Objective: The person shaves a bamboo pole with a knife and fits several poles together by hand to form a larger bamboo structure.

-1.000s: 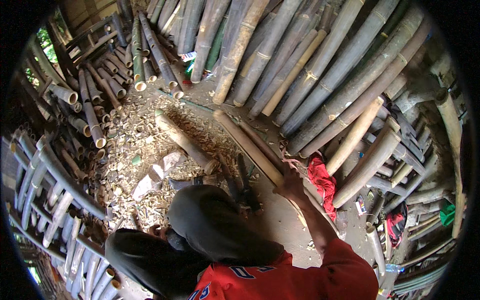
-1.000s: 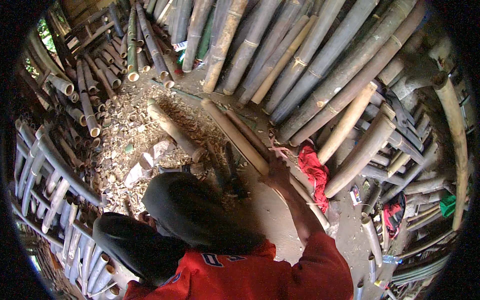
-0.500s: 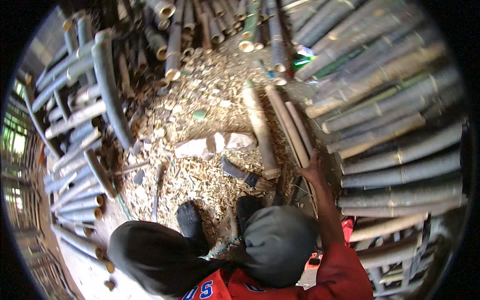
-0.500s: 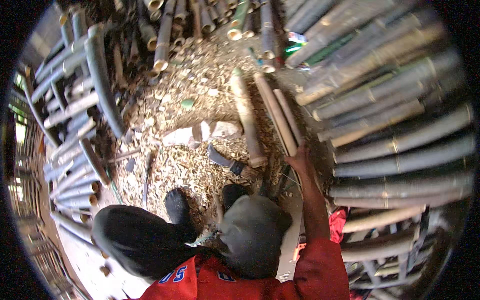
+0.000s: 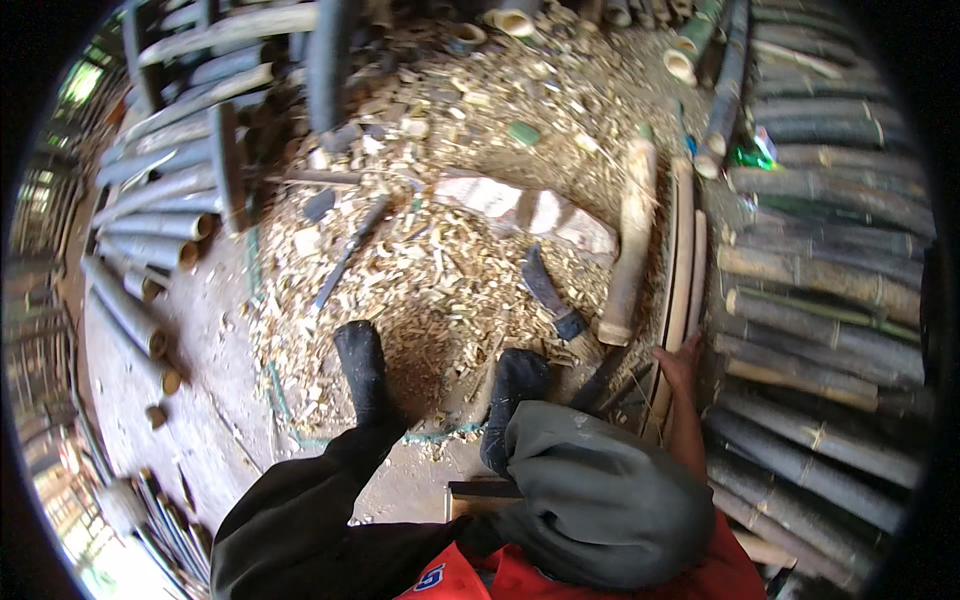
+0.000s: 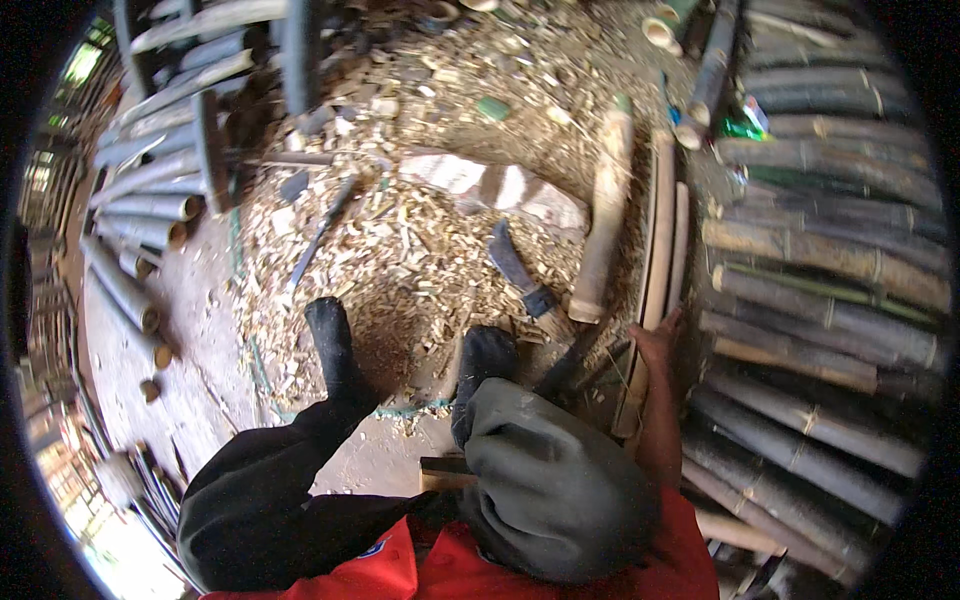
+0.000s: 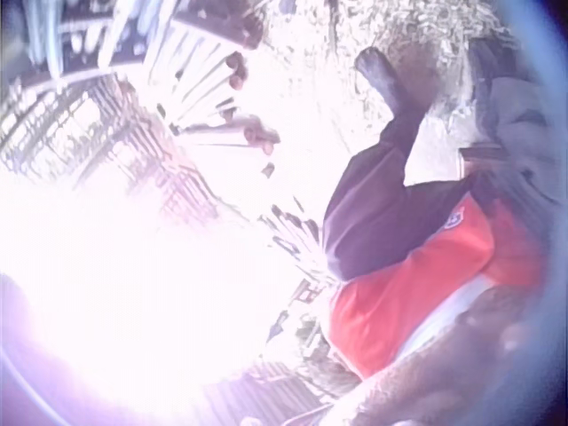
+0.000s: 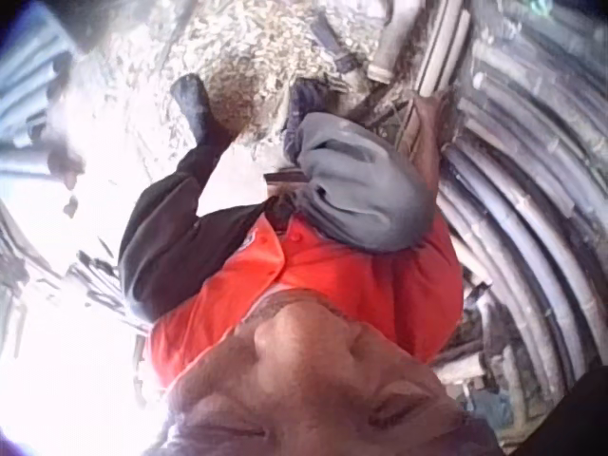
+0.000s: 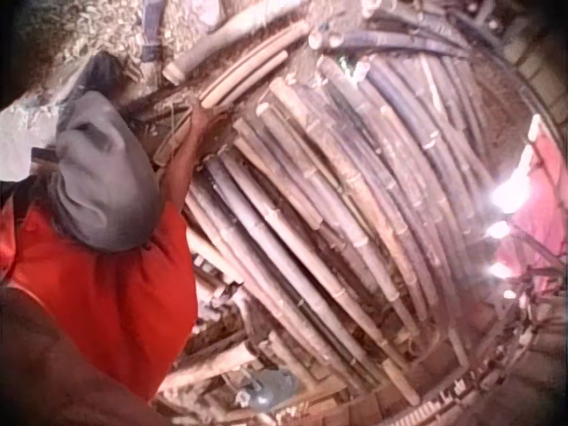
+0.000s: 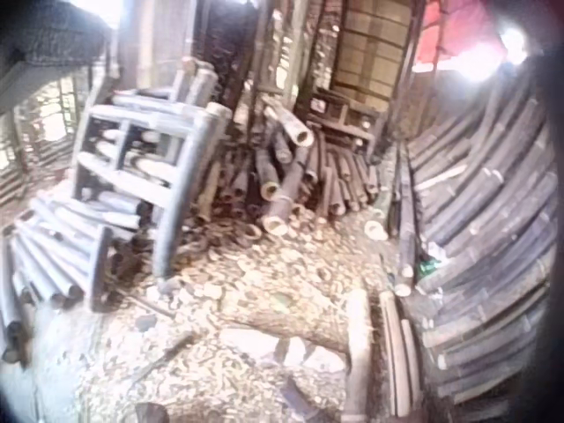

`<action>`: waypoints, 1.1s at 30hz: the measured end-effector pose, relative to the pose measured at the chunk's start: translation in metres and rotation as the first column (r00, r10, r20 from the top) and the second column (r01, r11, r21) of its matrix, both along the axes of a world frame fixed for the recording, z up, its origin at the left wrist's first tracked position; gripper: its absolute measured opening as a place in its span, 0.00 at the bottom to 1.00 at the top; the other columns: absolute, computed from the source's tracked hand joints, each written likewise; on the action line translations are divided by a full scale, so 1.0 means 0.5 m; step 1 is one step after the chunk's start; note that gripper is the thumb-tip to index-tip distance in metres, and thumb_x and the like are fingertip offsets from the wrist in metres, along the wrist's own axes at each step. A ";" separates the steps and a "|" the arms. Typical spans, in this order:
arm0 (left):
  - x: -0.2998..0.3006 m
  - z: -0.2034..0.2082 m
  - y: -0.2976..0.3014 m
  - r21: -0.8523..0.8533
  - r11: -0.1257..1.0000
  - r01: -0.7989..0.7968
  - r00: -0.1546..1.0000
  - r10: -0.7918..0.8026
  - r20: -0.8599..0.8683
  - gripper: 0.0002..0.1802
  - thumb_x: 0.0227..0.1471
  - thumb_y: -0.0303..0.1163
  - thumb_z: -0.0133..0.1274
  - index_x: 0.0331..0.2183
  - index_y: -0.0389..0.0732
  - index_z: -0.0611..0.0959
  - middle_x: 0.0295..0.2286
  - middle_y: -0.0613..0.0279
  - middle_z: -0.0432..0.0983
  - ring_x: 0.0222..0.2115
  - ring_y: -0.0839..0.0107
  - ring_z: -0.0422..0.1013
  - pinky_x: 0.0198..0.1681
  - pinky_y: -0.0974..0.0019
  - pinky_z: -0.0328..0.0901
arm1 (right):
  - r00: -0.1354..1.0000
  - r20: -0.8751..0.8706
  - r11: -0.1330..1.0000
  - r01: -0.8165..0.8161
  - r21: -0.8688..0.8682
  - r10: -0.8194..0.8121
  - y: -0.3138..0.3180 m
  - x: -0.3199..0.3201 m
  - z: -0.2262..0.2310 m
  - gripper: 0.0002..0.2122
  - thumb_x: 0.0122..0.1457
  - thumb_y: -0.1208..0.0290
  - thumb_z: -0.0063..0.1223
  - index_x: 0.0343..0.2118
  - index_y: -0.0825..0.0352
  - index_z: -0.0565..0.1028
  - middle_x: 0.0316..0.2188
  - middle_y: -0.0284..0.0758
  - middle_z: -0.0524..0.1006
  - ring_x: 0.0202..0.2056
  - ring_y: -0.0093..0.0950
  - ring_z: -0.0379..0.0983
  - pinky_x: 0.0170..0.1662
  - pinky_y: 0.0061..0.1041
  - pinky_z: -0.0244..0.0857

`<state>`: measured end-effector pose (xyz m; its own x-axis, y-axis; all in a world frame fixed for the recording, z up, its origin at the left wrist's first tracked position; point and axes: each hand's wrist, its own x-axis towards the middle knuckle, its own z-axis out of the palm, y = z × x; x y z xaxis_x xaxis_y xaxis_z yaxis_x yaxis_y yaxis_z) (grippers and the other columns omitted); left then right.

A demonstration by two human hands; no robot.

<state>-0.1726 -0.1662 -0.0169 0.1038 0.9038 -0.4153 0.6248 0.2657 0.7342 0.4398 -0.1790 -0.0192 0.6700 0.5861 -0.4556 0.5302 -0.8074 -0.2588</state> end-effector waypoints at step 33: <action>-0.230 0.040 -0.054 -0.215 0.855 -0.472 0.828 0.513 0.226 0.22 0.52 0.33 0.58 0.48 0.33 0.77 0.30 0.57 0.78 0.27 0.68 0.74 0.27 0.66 0.69 | 0.825 0.496 0.940 -0.339 0.048 0.272 -0.292 0.218 0.022 0.33 0.53 0.61 0.67 0.62 0.61 0.68 0.60 0.45 0.70 0.61 0.47 0.66 0.59 0.43 0.64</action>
